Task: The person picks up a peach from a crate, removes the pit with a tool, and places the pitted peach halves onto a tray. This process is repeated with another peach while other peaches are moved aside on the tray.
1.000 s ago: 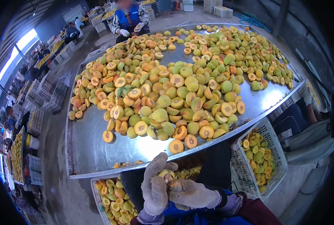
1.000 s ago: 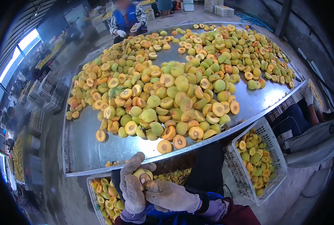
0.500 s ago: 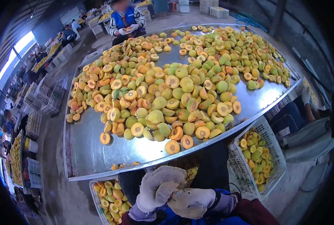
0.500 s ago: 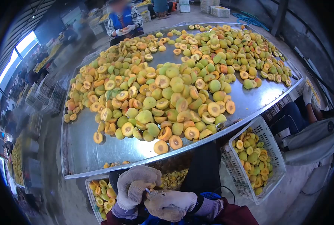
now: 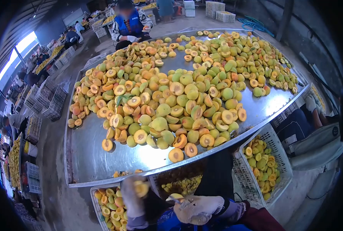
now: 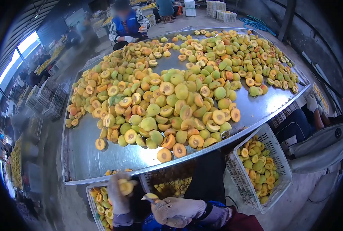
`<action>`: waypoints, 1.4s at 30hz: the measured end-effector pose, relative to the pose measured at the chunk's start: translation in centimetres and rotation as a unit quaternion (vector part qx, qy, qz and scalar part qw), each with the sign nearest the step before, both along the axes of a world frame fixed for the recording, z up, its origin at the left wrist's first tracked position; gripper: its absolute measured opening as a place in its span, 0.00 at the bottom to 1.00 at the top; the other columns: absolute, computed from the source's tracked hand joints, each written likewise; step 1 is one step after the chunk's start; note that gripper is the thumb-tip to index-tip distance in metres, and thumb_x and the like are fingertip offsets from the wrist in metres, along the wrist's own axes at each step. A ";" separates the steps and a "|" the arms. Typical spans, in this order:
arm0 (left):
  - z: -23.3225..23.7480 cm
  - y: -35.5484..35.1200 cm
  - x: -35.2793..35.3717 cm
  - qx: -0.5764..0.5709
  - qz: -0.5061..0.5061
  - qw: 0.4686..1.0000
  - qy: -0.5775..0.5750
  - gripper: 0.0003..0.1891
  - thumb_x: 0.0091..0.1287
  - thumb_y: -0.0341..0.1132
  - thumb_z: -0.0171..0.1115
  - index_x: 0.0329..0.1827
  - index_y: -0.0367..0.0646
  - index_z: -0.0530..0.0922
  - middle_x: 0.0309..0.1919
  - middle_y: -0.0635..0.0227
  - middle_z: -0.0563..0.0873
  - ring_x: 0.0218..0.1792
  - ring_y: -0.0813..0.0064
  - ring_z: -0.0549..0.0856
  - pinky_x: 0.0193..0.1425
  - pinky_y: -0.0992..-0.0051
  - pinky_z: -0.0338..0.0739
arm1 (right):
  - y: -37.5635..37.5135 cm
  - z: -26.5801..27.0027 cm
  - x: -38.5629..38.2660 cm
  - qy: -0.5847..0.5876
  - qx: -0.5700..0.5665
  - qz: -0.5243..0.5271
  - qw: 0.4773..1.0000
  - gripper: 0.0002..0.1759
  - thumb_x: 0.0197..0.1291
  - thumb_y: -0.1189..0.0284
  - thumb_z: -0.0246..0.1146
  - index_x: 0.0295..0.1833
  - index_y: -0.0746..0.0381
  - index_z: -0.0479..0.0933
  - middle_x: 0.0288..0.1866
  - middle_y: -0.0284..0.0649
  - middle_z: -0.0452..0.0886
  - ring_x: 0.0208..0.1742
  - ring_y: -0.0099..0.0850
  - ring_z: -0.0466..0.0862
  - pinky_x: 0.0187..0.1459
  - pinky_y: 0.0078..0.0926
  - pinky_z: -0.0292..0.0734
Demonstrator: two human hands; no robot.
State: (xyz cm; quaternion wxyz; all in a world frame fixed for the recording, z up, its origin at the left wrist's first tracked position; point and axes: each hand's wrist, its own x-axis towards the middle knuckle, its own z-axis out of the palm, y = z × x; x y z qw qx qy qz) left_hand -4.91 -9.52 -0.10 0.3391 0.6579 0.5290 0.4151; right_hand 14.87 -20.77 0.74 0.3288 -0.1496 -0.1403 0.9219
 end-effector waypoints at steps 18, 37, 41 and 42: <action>-3.8 6.6 8.7 -0.095 -0.150 0.947 0.269 0.29 0.57 0.54 0.66 0.52 0.39 0.78 0.51 0.53 0.82 0.51 0.53 0.83 0.56 0.62 0.76 | 1.0 1.5 1.5 -0.275 0.037 0.020 0.961 0.19 0.67 0.54 0.59 0.31 0.57 0.72 0.16 0.30 0.71 0.11 0.18 0.68 0.13 0.15 0.61; 0.9 3.1 4.3 -0.289 -0.188 0.920 -0.185 0.25 0.62 0.31 0.69 0.61 0.37 0.72 0.49 0.58 0.83 0.49 0.68 0.84 0.55 0.71 0.80 | 2.4 0.9 0.9 -0.705 0.218 -0.008 0.674 0.31 0.59 0.41 0.58 0.57 0.52 0.74 0.34 0.42 0.84 0.39 0.40 0.87 0.44 0.36 0.79; 1.1 2.1 3.8 -0.369 -0.117 0.811 -0.439 0.22 0.64 0.32 0.64 0.60 0.36 0.70 0.54 0.53 0.81 0.49 0.59 0.84 0.53 0.68 0.82 | 2.6 1.9 0.5 -0.526 0.131 -0.061 0.838 0.27 0.62 0.51 0.64 0.58 0.58 0.72 0.25 0.33 0.78 0.26 0.24 0.79 0.31 0.22 0.74; 1.1 1.6 4.0 -0.359 -0.133 0.786 -0.487 0.22 0.65 0.34 0.62 0.60 0.36 0.69 0.56 0.51 0.79 0.50 0.55 0.84 0.54 0.66 0.82 | 2.6 2.4 0.4 -0.525 0.128 -0.062 0.839 0.27 0.62 0.51 0.64 0.58 0.58 0.72 0.25 0.33 0.78 0.26 0.24 0.79 0.31 0.22 0.74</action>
